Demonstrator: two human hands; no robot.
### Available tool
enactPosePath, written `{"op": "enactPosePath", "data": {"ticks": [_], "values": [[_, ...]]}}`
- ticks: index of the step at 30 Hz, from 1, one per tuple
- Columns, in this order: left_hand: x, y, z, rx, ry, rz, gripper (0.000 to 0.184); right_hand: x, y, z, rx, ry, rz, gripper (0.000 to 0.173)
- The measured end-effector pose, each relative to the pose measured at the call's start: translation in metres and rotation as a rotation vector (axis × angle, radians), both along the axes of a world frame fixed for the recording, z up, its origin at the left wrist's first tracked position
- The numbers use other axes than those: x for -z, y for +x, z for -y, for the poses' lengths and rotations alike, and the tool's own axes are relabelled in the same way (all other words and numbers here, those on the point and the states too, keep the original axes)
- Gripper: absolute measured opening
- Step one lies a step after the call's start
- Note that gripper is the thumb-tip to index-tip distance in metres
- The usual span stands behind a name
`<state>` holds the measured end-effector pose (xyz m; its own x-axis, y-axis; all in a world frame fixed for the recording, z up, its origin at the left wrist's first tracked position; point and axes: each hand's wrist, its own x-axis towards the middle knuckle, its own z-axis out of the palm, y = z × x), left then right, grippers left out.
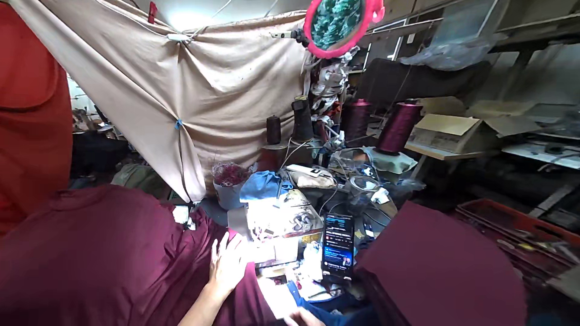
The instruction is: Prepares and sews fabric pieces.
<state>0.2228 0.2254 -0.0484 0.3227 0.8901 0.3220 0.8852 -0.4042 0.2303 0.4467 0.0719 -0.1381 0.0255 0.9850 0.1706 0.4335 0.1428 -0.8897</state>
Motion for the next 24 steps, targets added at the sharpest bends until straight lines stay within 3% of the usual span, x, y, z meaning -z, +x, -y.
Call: {"op": "enactPosePath", "data": {"ticks": [3, 6, 10, 12, 15, 19, 24], "values": [[-0.001, 0.006, -0.004, -0.024, 0.04, -0.038, 0.045, -0.012, -0.045, -0.042, 0.112, 0.151, 0.161, 0.032], [0.003, 0.007, -0.005, -0.027, 0.074, -0.034, 0.046, -0.013, -0.06, -0.067, -0.022, -0.02, 0.153, 0.035], [0.008, 0.0, 0.006, 0.049, 0.169, 0.062, 0.043, -0.017, -0.032, -0.058, -0.296, -0.174, -0.404, 0.013], [0.014, -0.001, 0.013, 0.098, 0.255, 0.094, 0.041, -0.022, -0.014, -0.045, -0.359, -0.265, -0.583, 0.012], [0.014, 0.003, 0.015, 0.08, 0.235, 0.053, 0.043, -0.016, -0.004, -0.043, -0.251, -0.241, -0.48, 0.017], [-0.002, 0.013, 0.004, 0.015, -0.011, -0.019, 0.045, -0.012, -0.007, -0.058, -0.123, -0.157, -0.436, 0.016], [0.001, 0.02, -0.012, -0.028, -0.056, -0.008, 0.046, -0.015, -0.009, -0.073, -0.017, -0.107, -0.371, 0.02]]}}
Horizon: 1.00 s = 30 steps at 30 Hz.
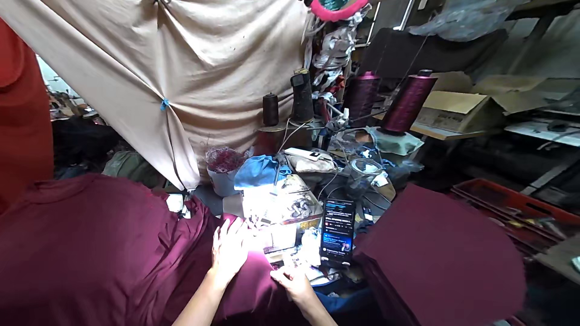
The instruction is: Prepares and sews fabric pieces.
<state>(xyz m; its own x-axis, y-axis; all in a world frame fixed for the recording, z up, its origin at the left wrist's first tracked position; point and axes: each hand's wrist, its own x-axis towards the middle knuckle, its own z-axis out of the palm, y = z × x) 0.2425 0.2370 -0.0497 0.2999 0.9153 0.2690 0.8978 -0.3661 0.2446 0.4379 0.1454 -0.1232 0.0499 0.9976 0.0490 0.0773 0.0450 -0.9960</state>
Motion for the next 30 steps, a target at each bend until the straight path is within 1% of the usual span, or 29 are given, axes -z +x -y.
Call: {"op": "enactPosePath", "data": {"ticks": [2, 5, 7, 9, 10, 11, 12, 13, 14, 16, 18, 19, 20, 22, 24, 25, 27, 30], "values": [[-0.001, 0.003, 0.0, -0.014, -0.02, -0.005, 0.045, 0.002, 0.001, -0.003, 0.042, 0.007, 0.082, 0.024], [0.002, 0.003, 0.001, -0.028, 0.025, 0.014, 0.044, 0.002, 0.002, -0.001, 0.058, 0.024, 0.2, 0.027], [0.003, 0.0, 0.002, -0.005, 0.042, 0.016, 0.044, -0.013, 0.008, 0.01, 0.037, 0.013, 0.328, 0.026], [0.009, -0.002, 0.0, 0.071, 0.142, 0.03, 0.039, -0.033, 0.021, 0.032, 0.096, 0.064, 0.502, 0.026], [0.012, -0.003, -0.001, 0.127, 0.209, 0.052, 0.035, -0.04, 0.03, 0.046, 0.186, 0.141, 0.584, 0.025], [0.014, -0.003, -0.002, 0.171, 0.262, 0.076, 0.033, -0.043, 0.042, 0.058, 0.318, 0.253, 0.674, 0.02], [0.017, -0.004, -0.003, 0.194, 0.29, 0.089, 0.034, -0.046, 0.057, 0.07, 0.474, 0.364, 0.775, 0.016], [0.02, -0.006, -0.003, 0.199, 0.298, 0.091, 0.036, -0.05, 0.073, 0.082, 0.624, 0.428, 0.875, 0.015], [0.023, -0.009, -0.003, 0.202, 0.304, 0.097, 0.038, -0.055, 0.089, 0.095, 0.75, 0.439, 0.978, 0.015], [0.038, -0.017, -0.012, 0.203, 0.306, 0.153, 0.043, -0.065, 0.114, 0.119, 0.906, 0.352, 1.15, 0.019], [0.058, -0.026, -0.03, 0.174, 0.249, 0.216, 0.048, -0.066, 0.13, 0.136, 0.93, 0.234, 1.252, 0.028], [0.067, -0.027, -0.037, 0.163, 0.259, 0.231, 0.046, -0.062, 0.135, 0.141, 0.922, 0.203, 1.286, 0.029], [0.066, -0.026, -0.039, 0.158, 0.255, 0.212, 0.044, -0.057, 0.138, 0.145, 0.913, 0.202, 1.31, 0.025], [0.064, -0.026, -0.038, 0.157, 0.227, 0.155, 0.045, -0.055, 0.142, 0.146, 0.918, 0.248, 1.345, 0.015], [0.084, -0.03, -0.047, 0.146, 0.286, 0.223, 0.048, -0.059, 0.144, 0.145, 0.888, 0.258, 1.339, 0.011], [0.083, -0.031, -0.045, 0.144, 0.28, 0.245, 0.051, -0.062, 0.146, 0.145, 0.86, 0.242, 1.324, 0.01], [0.065, -0.028, -0.035, 0.142, 0.188, 0.257, 0.055, -0.068, 0.152, 0.144, 0.809, 0.215, 1.271, 0.005], [0.075, -0.028, -0.041, 0.185, 0.321, 0.258, 0.046, -0.071, 0.159, 0.145, 0.788, 0.211, 1.191, 0.006]]}}
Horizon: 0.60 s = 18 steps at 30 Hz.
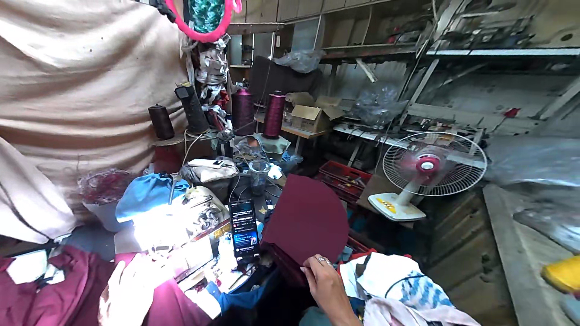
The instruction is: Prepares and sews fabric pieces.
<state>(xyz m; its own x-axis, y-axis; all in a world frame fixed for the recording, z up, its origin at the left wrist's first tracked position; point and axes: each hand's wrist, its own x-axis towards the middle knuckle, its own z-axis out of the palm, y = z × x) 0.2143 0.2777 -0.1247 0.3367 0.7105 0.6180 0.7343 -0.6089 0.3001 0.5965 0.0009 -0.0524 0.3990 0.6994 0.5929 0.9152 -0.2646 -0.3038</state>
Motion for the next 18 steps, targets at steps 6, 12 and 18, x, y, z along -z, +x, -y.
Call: {"op": "enactPosePath", "data": {"ticks": [6, 12, 18], "values": [[-0.01, 0.005, 0.003, 0.093, 0.011, 0.142, 0.044, -0.03, 0.028, 0.007, -0.111, -0.056, -0.192, 0.015], [-0.007, 0.007, 0.04, 0.055, 0.112, 0.392, 0.053, -0.133, 0.089, -0.008, -0.01, 0.088, -0.14, 0.015], [-0.1, 0.044, 0.136, 0.352, -0.031, 0.492, 0.024, -0.195, 0.063, -0.02, -0.112, 0.405, -0.022, 0.017]]}}
